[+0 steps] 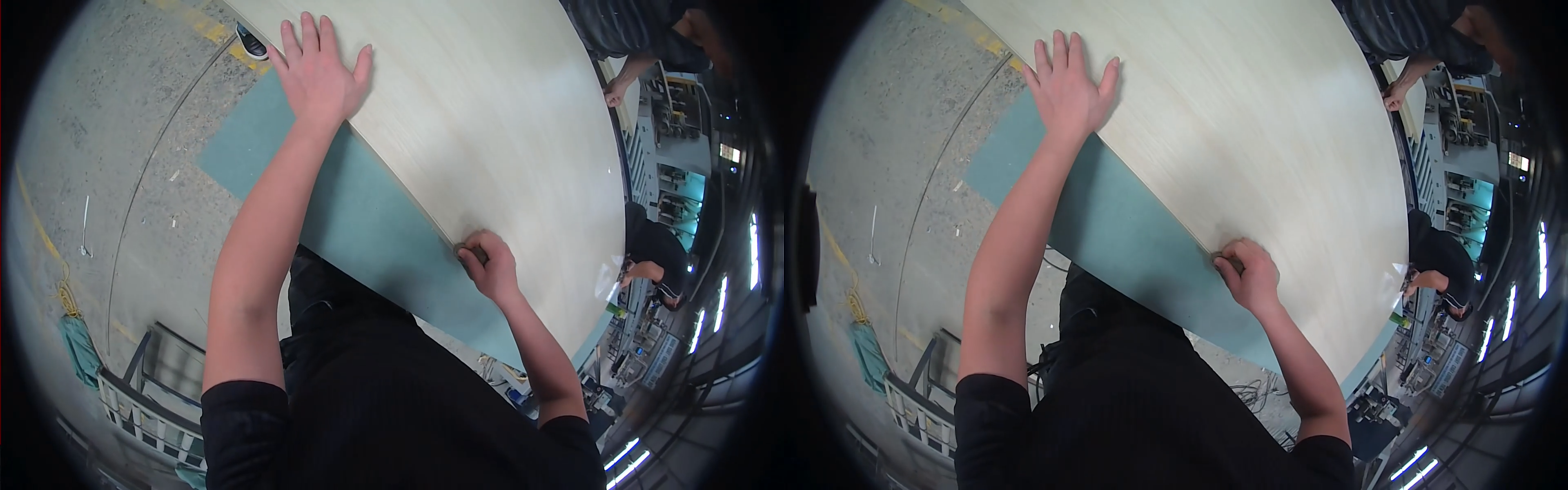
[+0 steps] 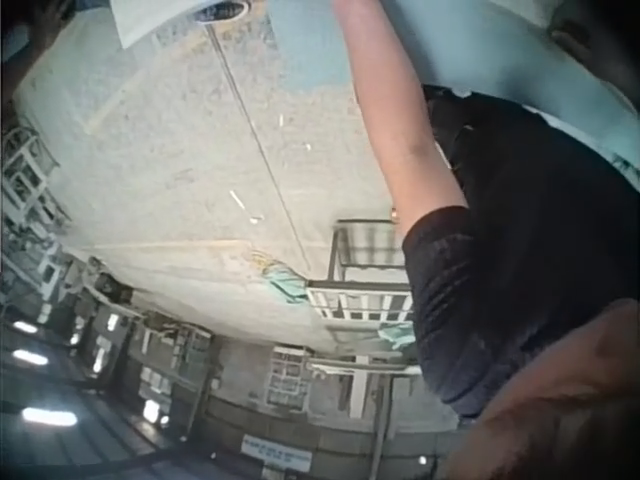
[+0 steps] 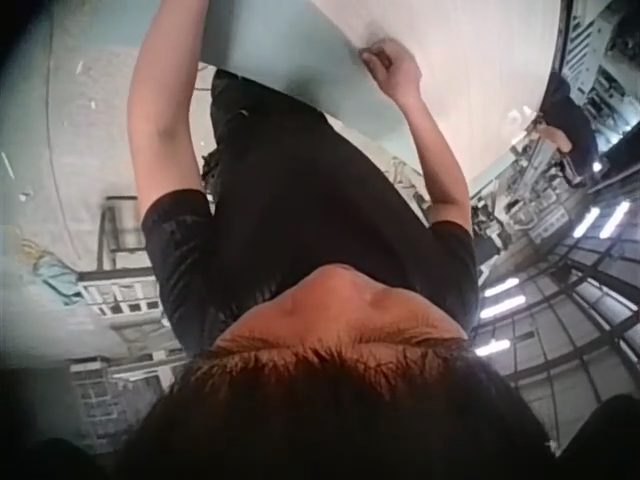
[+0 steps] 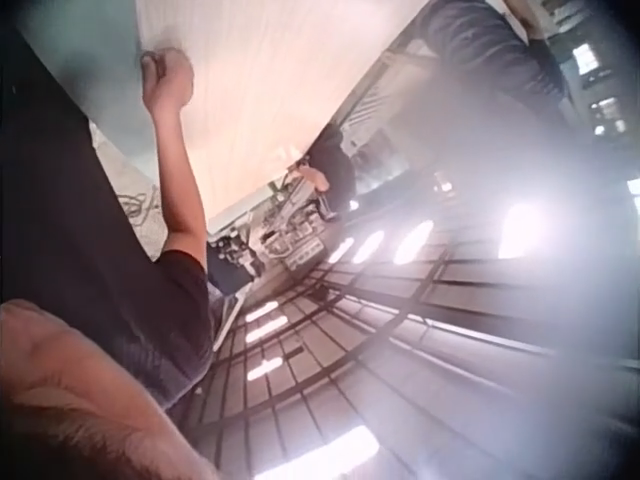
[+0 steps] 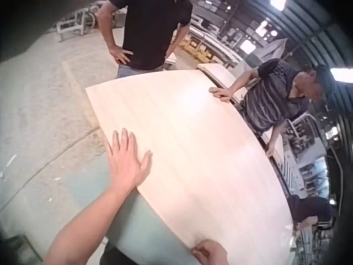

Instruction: Preparing and cleaning large wooden panels by wiping them down and inspecting them on a production line.

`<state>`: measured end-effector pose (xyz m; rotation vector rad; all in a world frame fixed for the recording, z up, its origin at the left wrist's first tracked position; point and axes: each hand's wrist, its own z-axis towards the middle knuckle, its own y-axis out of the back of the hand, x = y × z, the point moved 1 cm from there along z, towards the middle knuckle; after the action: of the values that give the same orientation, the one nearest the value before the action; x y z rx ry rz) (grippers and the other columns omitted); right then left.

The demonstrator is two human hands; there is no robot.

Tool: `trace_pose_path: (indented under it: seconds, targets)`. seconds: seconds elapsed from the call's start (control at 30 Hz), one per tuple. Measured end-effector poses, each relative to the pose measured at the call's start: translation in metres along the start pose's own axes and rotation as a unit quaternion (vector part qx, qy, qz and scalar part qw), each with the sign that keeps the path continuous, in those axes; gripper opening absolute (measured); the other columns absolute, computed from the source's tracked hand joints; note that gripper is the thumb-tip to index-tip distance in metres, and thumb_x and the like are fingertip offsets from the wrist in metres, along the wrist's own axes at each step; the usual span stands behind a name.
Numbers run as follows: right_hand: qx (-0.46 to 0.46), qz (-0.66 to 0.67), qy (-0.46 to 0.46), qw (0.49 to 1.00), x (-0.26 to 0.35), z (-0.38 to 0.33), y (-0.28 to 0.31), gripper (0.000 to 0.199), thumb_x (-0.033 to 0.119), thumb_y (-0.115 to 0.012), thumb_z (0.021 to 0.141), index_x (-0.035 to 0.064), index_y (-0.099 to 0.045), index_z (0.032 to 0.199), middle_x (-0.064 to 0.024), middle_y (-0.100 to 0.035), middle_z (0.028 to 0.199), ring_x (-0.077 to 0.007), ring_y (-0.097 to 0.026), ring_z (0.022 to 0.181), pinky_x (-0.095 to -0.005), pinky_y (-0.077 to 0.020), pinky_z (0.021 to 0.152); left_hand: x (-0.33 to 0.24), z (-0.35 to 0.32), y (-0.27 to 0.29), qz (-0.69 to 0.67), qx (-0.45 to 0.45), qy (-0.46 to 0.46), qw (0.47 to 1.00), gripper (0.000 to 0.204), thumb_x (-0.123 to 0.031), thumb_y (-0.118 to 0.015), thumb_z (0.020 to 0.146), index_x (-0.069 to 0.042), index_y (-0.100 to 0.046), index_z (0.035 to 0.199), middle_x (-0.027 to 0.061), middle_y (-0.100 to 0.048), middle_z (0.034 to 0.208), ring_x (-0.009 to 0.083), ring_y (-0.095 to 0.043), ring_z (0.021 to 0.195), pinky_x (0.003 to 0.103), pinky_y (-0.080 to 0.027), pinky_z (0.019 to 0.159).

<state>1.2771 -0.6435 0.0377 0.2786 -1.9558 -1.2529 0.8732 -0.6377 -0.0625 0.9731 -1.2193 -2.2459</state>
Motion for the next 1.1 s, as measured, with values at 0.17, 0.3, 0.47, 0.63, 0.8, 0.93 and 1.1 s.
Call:
trace_pose_path:
  seconds: [0.17,0.3,0.47,0.63,0.8,0.93,1.1]
  targets:
    - [0.02,-0.051,0.049,0.997,0.031,0.064,-0.009,0.016,0.013,-0.081,0.089,0.008,-0.067,0.085,-0.0092,-0.064,0.083,-0.0327,-0.065,0.079,-0.0449,-0.051,0.071,-0.003,0.003,-0.002,-0.002,-0.018,-0.006,1.0,0.085,-0.065,-0.059,0.099,-0.004,-0.05,0.158,0.0195,-0.043,0.169,0.0472,-0.029,0.16,0.07,-0.018,0.127]
    - [0.073,-0.106,0.085,0.988,0.058,0.103,-0.005,0.016,0.02,-0.082,0.089,0.0106,-0.07,0.085,-0.0065,-0.066,0.083,-0.0322,-0.066,0.079,-0.0484,-0.0507,0.07,-0.004,0.003,0.0,0.0,-0.007,-0.015,1.0,0.084,-0.064,-0.058,0.099,-0.004,-0.051,0.158,0.0188,-0.041,0.17,0.0466,-0.028,0.16,0.069,-0.017,0.128]
    - [0.155,-0.148,-0.034,0.976,0.059,0.067,0.011,0.018,0.023,-0.081,0.089,0.009,-0.07,0.087,-0.0075,-0.071,0.083,-0.0307,-0.07,0.082,-0.0482,-0.054,0.071,0.0,-0.001,0.001,0.012,-0.007,0.003,1.0,0.083,-0.063,-0.057,0.1,-0.004,-0.05,0.158,0.0176,-0.042,0.17,0.0442,-0.028,0.161,0.068,-0.018,0.129]
    - [0.195,0.037,-0.206,0.958,-0.018,-0.022,0.025,0.019,0.016,-0.08,0.095,0.0068,-0.066,0.085,-0.0015,-0.066,0.074,-0.0121,-0.062,0.07,-0.0327,-0.0522,0.068,-0.006,-0.003,0.007,0.038,-0.009,0.004,0.999,0.082,-0.063,-0.056,0.101,-0.005,-0.049,0.159,0.0159,-0.041,0.171,0.042,-0.028,0.161,0.067,-0.019,0.129]
    - [0.16,0.103,-0.221,0.957,-0.029,-0.032,0.023,0.02,0.017,-0.08,0.096,0.0051,-0.068,0.086,-0.0007,-0.069,0.077,-0.0089,-0.061,0.073,-0.0294,-0.0514,0.069,-0.015,-0.026,0.009,0.119,-0.008,-0.048,0.992,0.084,-0.067,-0.053,0.101,-0.003,-0.054,0.156,0.0266,-0.044,0.166,0.0444,-0.034,0.158,0.067,-0.018,0.129]
    - [0.166,0.08,-0.189,0.964,-0.018,-0.009,0.021,0.022,0.023,-0.08,0.094,0.0032,-0.072,0.088,-0.0071,-0.072,0.08,-0.016,-0.067,0.076,-0.0342,-0.055,0.072,-0.057,-0.064,0.01,0.113,-0.018,-0.076,0.991,0.087,-0.072,-0.053,0.099,-0.003,-0.058,0.153,0.0336,-0.046,0.162,0.0477,-0.038,0.155,0.067,-0.018,0.129]
    - [0.091,0.075,-0.112,0.987,-0.007,0.013,0.004,0.025,0.025,-0.079,0.095,0.0009,-0.072,0.09,-0.0087,-0.072,0.078,-0.0153,-0.065,0.075,-0.0338,-0.0549,0.072,-0.072,-0.075,0.011,0.058,-0.007,-0.079,0.995,0.089,-0.072,-0.052,0.1,-0.003,-0.055,0.156,0.0352,-0.044,0.163,0.0484,-0.035,0.156,0.066,-0.017,0.129]
